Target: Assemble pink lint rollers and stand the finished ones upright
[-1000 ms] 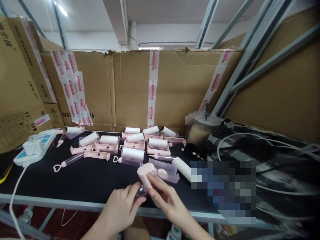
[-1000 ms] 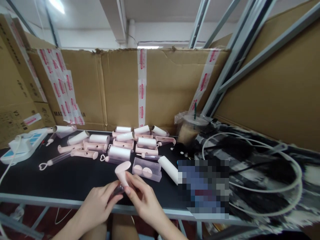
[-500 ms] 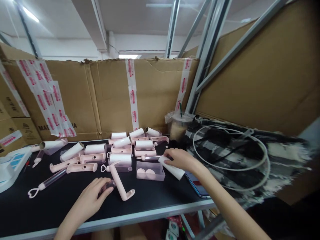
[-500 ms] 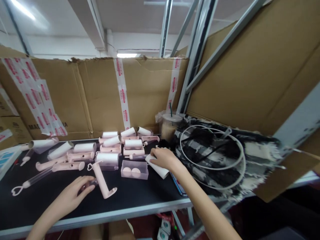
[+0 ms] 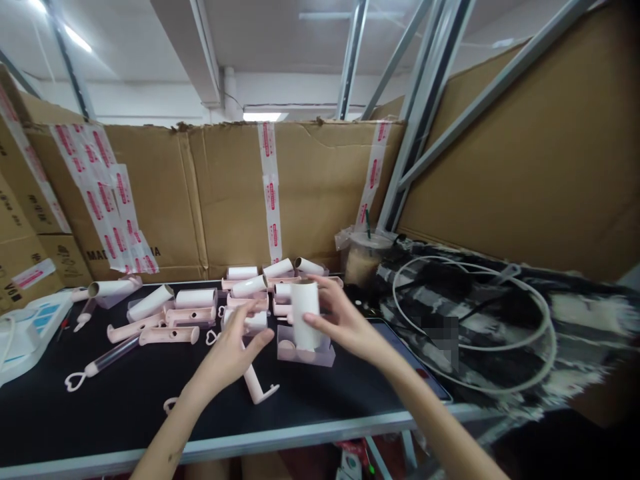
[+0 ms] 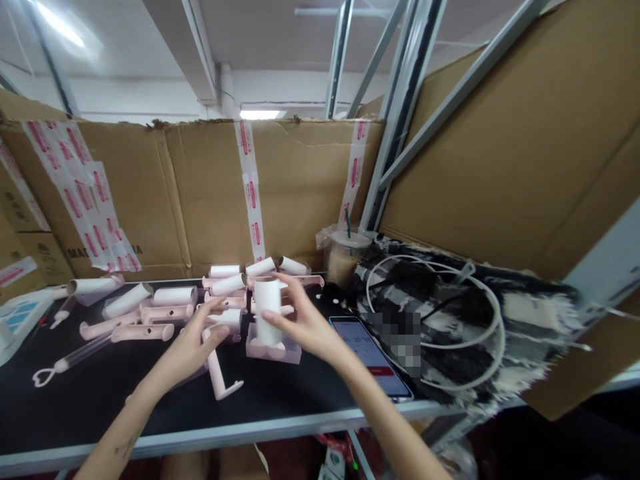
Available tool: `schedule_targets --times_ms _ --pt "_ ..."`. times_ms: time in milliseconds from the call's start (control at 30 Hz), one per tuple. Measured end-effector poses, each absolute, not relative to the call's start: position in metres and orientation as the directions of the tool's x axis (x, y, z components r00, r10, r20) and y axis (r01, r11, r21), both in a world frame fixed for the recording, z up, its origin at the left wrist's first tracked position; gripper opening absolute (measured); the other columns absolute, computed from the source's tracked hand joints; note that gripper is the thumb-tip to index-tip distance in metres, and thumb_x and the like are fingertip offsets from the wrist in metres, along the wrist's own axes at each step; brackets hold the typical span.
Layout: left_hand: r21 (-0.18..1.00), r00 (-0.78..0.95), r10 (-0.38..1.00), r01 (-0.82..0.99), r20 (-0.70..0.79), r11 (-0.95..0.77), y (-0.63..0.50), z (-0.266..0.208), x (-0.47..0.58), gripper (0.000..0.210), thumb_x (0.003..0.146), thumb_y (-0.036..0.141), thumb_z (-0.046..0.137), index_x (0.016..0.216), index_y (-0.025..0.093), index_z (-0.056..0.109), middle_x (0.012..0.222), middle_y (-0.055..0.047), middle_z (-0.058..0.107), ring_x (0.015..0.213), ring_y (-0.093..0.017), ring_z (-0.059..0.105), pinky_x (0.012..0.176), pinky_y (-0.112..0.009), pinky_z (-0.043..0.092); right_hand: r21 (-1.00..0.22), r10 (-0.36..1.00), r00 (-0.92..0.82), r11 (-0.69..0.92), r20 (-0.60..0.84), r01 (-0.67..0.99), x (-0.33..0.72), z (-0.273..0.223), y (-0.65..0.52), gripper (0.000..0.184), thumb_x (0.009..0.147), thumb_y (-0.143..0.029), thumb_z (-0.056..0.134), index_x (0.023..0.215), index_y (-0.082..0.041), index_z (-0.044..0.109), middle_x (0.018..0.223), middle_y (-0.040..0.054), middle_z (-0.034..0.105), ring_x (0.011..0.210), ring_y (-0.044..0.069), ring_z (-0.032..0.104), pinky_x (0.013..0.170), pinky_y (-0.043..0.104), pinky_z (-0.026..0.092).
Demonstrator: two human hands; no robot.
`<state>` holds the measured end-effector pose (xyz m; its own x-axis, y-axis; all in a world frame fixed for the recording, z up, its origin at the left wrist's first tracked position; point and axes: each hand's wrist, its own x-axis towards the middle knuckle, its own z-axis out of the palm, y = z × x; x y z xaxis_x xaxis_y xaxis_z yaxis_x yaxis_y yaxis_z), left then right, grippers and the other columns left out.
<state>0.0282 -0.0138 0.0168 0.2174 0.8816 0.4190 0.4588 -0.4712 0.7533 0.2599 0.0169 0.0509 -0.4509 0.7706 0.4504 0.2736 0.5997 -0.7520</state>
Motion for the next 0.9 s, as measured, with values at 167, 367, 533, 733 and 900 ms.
schedule_targets --times_ms 167,367,533,733,900 --pt "0.922 0.232 0.907 0.078 0.352 -0.378 0.020 0.028 0.047 0.048 0.085 0.046 0.043 0.122 0.017 0.040 0.111 -0.012 0.058 0.104 -0.022 0.055 0.085 -0.035 0.047 -0.638 0.642 -0.581 0.727 0.499 0.255 0.221 0.052 0.030 0.065 0.079 -0.033 0.058 0.136 -0.026 0.027 0.130 0.0089 0.042 0.113 0.018 0.046 0.087 0.031 0.045" --pt "0.947 -0.035 0.955 0.144 0.293 -0.286 0.036 0.007 0.017 0.048 0.076 0.050 0.053 0.109 0.017 0.041 0.076 -0.001 0.055 0.061 -0.016 0.058 0.053 -0.031 0.053 -0.134 0.722 -0.690 0.690 0.058 0.711 0.243 0.053 0.053 0.015 0.071 -0.025 0.060 0.081 -0.024 0.072 0.071 0.0009 0.067 0.069 0.018 0.062 0.062 0.024 0.044" --pt "0.928 -0.068 0.933 0.154 0.353 -0.339 0.028 -0.007 0.011 0.052 0.078 0.047 0.050 0.118 0.020 0.029 0.088 -0.003 0.054 0.066 -0.016 0.059 0.060 -0.035 0.053 -0.101 0.719 -0.695 0.691 -0.014 0.716 0.230 0.029 0.059 0.020 0.071 -0.024 0.060 0.087 -0.026 0.072 0.060 0.0011 0.067 0.058 0.019 0.061 0.048 0.022 0.035" --pt "0.758 -0.062 0.842 0.475 0.536 -0.447 0.025 -0.009 0.007 0.050 0.078 0.041 0.054 0.118 0.020 0.033 0.117 -0.011 0.049 0.107 -0.024 0.052 0.091 -0.041 0.040 -0.164 0.725 -0.684 0.686 0.080 0.709 0.238 0.033 0.061 0.016 0.071 -0.027 0.062 0.084 -0.021 0.066 0.071 0.0009 0.067 0.064 0.017 0.059 0.052 0.022 0.035" --pt "0.676 0.064 0.828 0.544 0.557 -0.496 0.016 0.002 0.013 0.047 0.078 0.037 0.055 0.119 0.022 0.038 0.120 -0.009 0.051 0.112 -0.023 0.050 0.095 -0.039 0.037 -0.662 0.770 -0.395 0.635 0.502 0.398 0.233 0.029 0.067 0.023 0.079 -0.040 0.056 0.082 -0.018 0.053 0.074 0.0000 0.059 0.059 0.012 0.057 0.053 0.022 0.044"
